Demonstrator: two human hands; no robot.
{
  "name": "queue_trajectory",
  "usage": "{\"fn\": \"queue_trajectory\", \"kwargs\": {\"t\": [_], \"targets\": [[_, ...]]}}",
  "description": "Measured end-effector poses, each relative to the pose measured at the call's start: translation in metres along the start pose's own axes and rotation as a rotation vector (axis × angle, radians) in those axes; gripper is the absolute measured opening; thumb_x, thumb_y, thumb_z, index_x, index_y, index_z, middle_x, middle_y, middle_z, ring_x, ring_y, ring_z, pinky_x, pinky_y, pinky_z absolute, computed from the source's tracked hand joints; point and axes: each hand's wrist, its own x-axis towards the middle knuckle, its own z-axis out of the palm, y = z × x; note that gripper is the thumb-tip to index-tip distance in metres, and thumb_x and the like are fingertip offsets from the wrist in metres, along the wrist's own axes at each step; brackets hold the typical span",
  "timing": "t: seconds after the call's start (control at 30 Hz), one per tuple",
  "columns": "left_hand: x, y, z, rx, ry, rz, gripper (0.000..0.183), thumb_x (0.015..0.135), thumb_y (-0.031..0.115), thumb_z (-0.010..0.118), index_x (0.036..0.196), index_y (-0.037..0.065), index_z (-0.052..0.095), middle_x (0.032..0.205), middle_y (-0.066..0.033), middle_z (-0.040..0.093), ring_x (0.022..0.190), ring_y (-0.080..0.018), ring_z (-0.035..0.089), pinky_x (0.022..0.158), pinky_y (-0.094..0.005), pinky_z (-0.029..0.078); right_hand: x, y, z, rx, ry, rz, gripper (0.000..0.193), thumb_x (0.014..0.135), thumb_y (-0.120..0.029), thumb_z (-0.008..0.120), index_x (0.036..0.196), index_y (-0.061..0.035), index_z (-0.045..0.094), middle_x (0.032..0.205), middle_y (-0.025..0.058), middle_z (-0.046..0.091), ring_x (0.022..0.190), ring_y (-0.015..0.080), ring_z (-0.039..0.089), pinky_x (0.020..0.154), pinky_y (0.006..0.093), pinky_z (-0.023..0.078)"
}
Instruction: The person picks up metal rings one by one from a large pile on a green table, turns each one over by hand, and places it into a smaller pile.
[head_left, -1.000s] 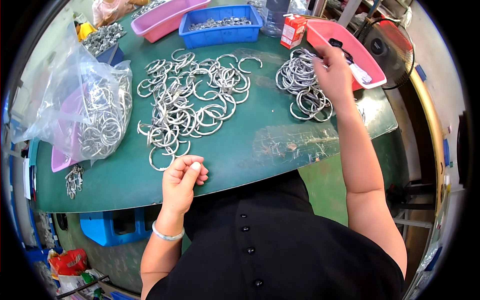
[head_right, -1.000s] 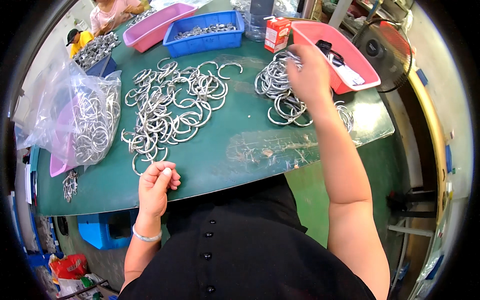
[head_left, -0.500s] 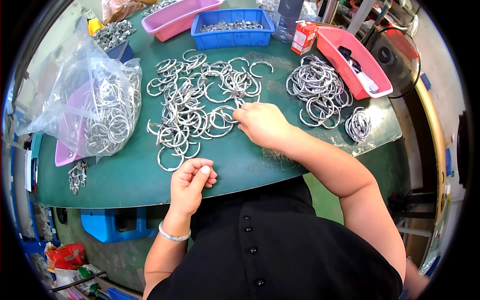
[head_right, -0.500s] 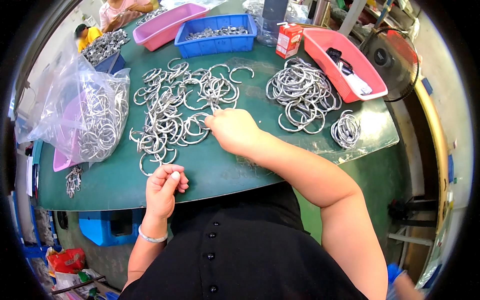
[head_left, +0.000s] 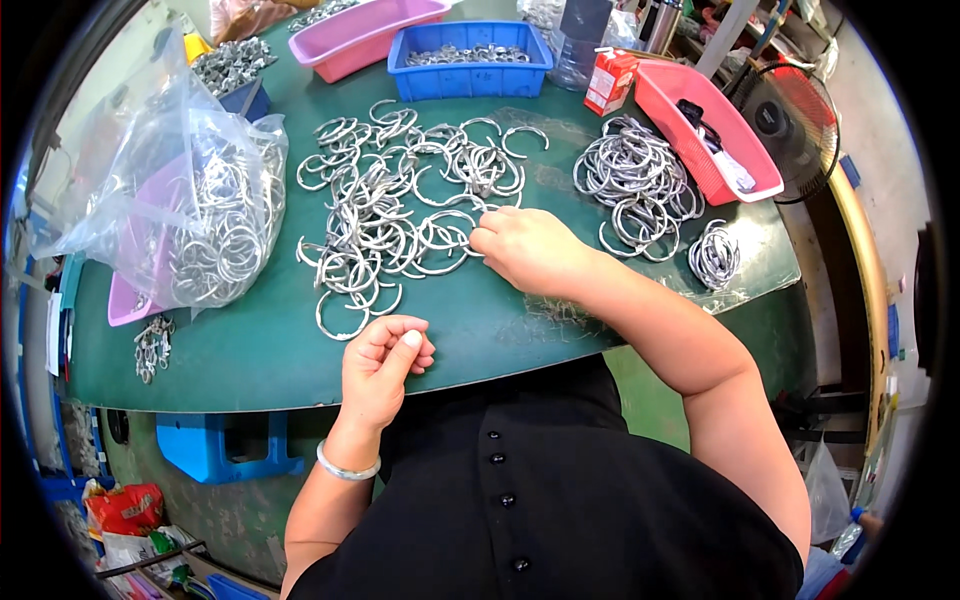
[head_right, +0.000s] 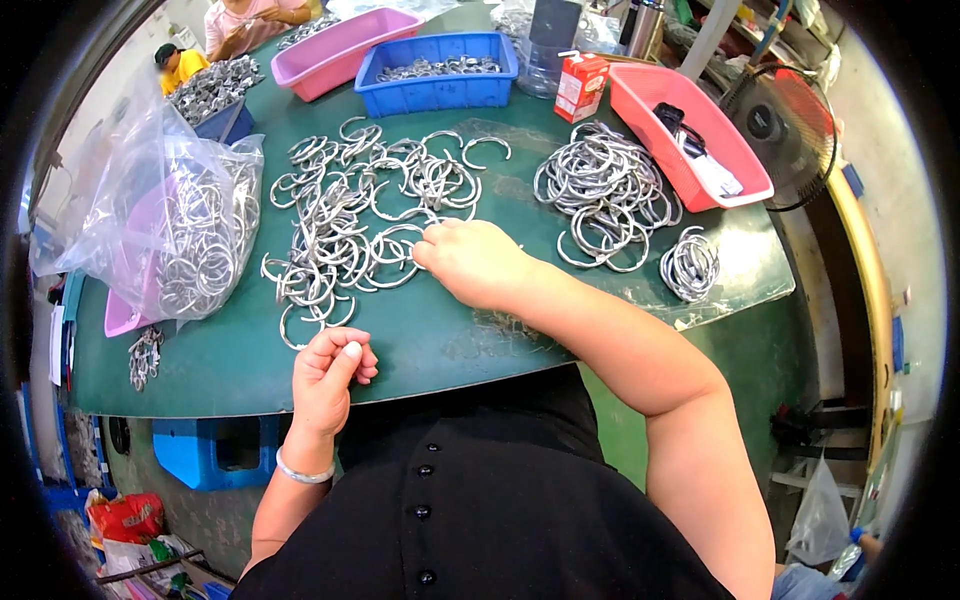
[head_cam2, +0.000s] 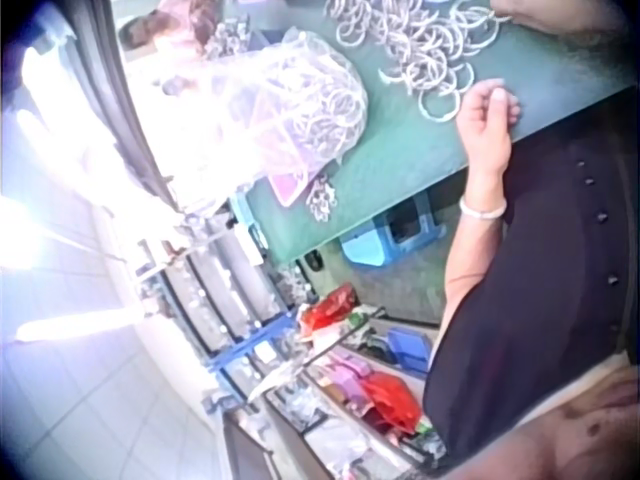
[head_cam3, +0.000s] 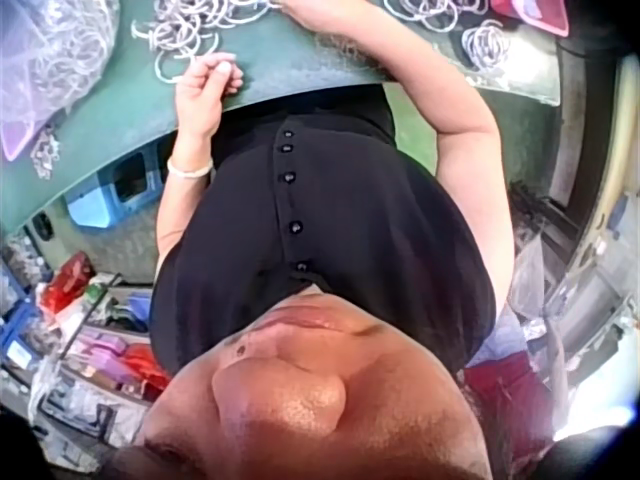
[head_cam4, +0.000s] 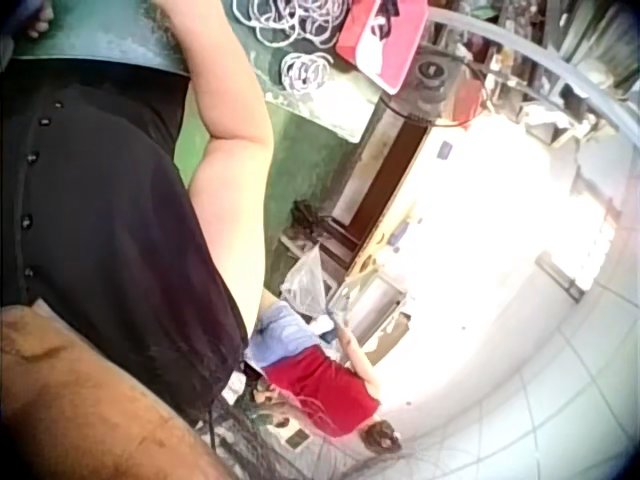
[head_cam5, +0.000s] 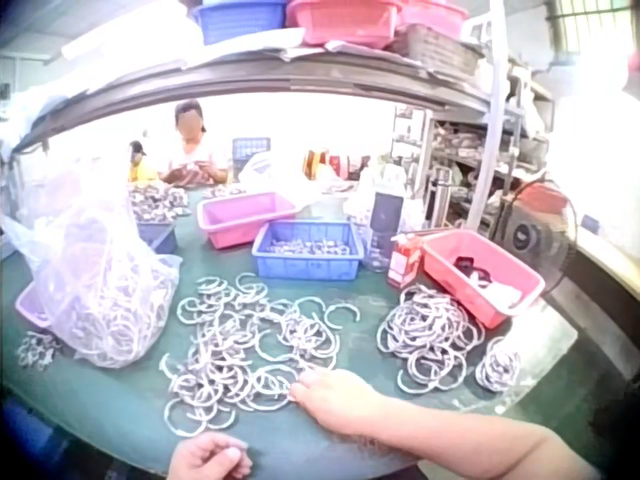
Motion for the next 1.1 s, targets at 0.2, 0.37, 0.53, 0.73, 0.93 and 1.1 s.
{"fn": "queue_trajectory", "kwargs": {"t": [0.2, 0.37, 0.53, 0.73, 0.93, 1.1], "targets": [[-0.001, -0.001, -0.002, -0.006, -0.004, 0.008, 0.012, 0.085, 0.009, 0.049, 0.092, 0.001, 0.055, 0.072, -0.0044, 0.057, 0.061, -0.0089, 0.052, 0.056, -0.0201, 0.042, -0.007, 0.001, -0.034, -0.082, 0.064, 0.055, 0.009, 0.072, -0.01, 0.054, 0.078, -0.0035, 0.054, 0.073, 0.0099, 0.052, 0.071, 0.0273, 0.054, 0.061, 0.0357, 0.044], [0.0, -0.001, 0.001, 0.008, -0.006, -0.002, 0.012, 0.084, 0.009, 0.049, 0.092, 0.001, 0.055, 0.072, -0.0045, 0.057, 0.061, -0.009, 0.052, 0.056, -0.0202, 0.042, -0.019, 0.016, -0.054, 0.536, 0.22, 0.472, 0.011, 0.078, -0.01, 0.054, 0.084, -0.001, 0.056, 0.071, 0.0054, 0.057, 0.061, 0.0175, 0.055, 0.053, 0.0283, 0.042], [0.0, 0.002, 0.004, 0.041, -0.002, -0.023, 0.016, 0.085, 0.01, 0.049, 0.096, 0.002, 0.055, 0.075, -0.0043, 0.057, 0.063, -0.0089, 0.052, 0.058, -0.0198, 0.042, -0.029, 0.001, -0.043, 1.409, 0.131, 0.765, 0.011, 0.081, -0.011, 0.055, 0.088, -0.0021, 0.055, 0.072, 0.0011, 0.057, 0.056, 0.0059, 0.052, 0.05, 0.018, 0.042], [0.001, 0.003, 0.016, -0.042, -0.049, -0.072, 0.025, 0.085, 0.012, 0.05, 0.107, -0.001, 0.052, 0.083, -0.0058, 0.059, 0.068, -0.0089, 0.054, 0.062, -0.0205, 0.043, -0.034, -0.039, -0.017, 1.823, 0.168, 0.703, 0.01, 0.082, -0.009, 0.054, 0.088, -0.0008, 0.053, 0.076, 0.0064, 0.059, 0.061, 0.0117, 0.058, 0.053, 0.0223, 0.047], [0.002, 0.003, 0.019, -0.148, 0.034, -0.141, 0.018, 0.087, 0.011, 0.047, 0.098, 0.001, 0.056, 0.074, -0.0062, 0.059, 0.062, -0.0116, 0.055, 0.057, -0.0225, 0.044, -0.041, -0.053, -0.002, 1.999, 0.136, 0.705, 0.016, 0.086, -0.009, 0.047, 0.095, 0.0027, 0.052, 0.084, 0.0126, 0.059, 0.07, 0.0198, 0.061, 0.061, 0.0284, 0.051], [0.001, 0.008, 0.02, -0.193, 0.059, -0.202, 0.016, 0.086, 0.013, 0.047, 0.093, 0.001, 0.057, 0.071, -0.0056, 0.059, 0.059, -0.0115, 0.054, 0.054, -0.0226, 0.043, -0.046, -0.054, 0.002, 2.023, 0.121, 0.71, 0.02, 0.088, -0.01, 0.043, 0.097, 0.0041, 0.052, 0.086, 0.0138, 0.059, 0.071, 0.0215, 0.061, 0.062, 0.0297, 0.052]]}}
